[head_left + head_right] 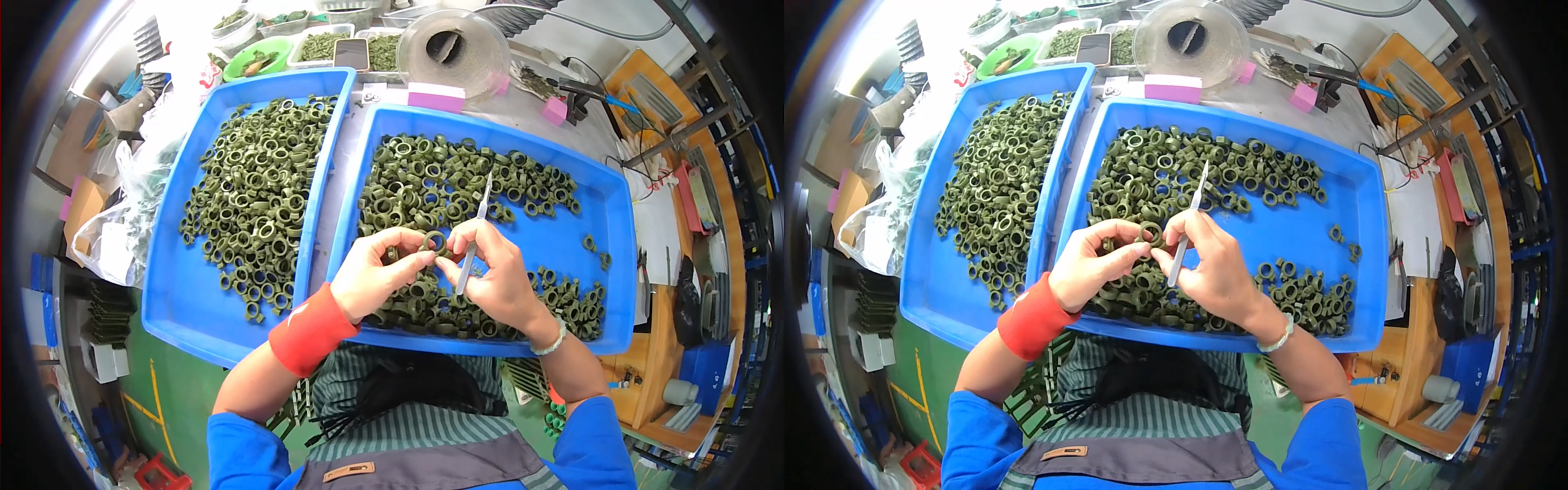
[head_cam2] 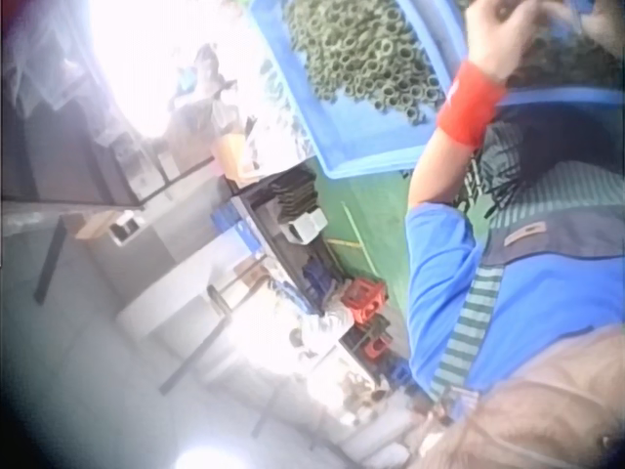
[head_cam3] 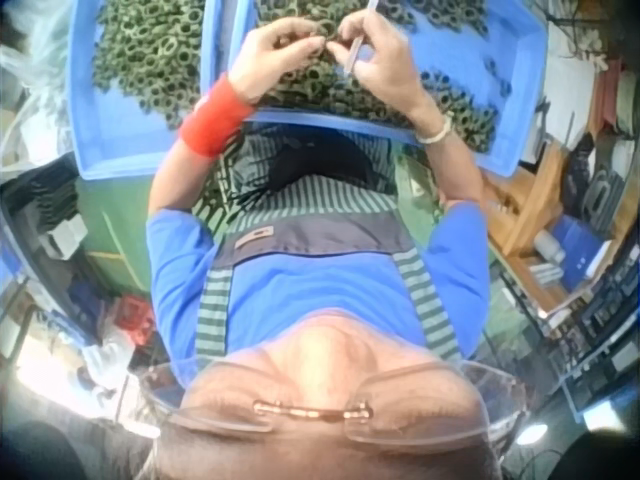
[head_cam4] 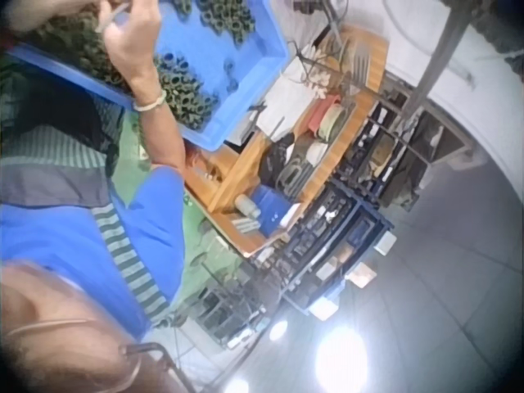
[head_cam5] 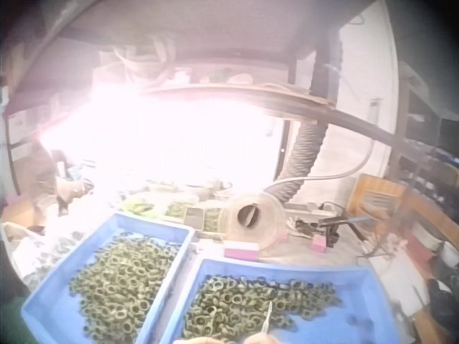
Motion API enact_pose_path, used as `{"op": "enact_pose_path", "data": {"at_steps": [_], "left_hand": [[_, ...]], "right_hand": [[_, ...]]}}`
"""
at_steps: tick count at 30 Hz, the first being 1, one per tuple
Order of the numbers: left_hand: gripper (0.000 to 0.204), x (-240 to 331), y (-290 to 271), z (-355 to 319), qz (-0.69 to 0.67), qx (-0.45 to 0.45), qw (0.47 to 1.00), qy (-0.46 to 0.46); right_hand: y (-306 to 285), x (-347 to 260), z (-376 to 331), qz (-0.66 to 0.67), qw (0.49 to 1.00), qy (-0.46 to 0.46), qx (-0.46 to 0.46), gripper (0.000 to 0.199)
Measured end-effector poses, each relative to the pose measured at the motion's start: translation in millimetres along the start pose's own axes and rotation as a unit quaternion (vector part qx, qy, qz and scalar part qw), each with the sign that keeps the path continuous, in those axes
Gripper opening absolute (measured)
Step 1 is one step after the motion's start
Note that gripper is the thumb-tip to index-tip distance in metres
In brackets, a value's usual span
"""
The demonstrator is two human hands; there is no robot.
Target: The person repeatedly picks small green plastic rings from a blue bin and uses a small metal tool to scrape or trim the inner edges. After each ring is processed, it is placed back into the same bin. The task continues consistently throughout the clip.
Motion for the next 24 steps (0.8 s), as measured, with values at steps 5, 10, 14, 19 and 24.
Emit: {"op": "enact_pose_path", "data": {"at_steps": [5,10,14,19,24], "left_hand": [[0.023,11.6,0.6,-2.9,-0.069,-0.018,0.996,-0.047],[0.024,8.1,-5.6,-2.3,0.066,-0.093,0.993,0.033],[0.024,13.5,-3.0,-3.6,0.002,-0.089,0.996,-0.032],[0.024,9.4,-4.5,-2.6,-0.083,-0.082,0.990,-0.078],[0.027,11.4,-4.3,-1.9,-0.103,-0.064,0.992,-0.034]], "right_hand": [[0.7,2.1,-2.3,0.112,0.991,0.075,-0.002,0.030],[-1.4,1.5,-2.5,0.223,0.962,0.154,-0.021,0.020],[-5.8,-2.6,-1.9,0.241,0.948,0.205,-0.030,0.012],[-6.1,-1.5,-1.9,0.284,0.940,0.186,-0.019,0.013],[0.4,-2.0,-4.3,0.231,0.969,0.084,0.042,0.012]]}}
Point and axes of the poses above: each hand's wrist, its own z-axis towards the middle knuckle, its own y-axis out of the palm, x = y × z, the point moved 2 cm from there along z, towards the middle knuckle, and after that the axes turned 4 degrees about z, right-handed, at the moved point
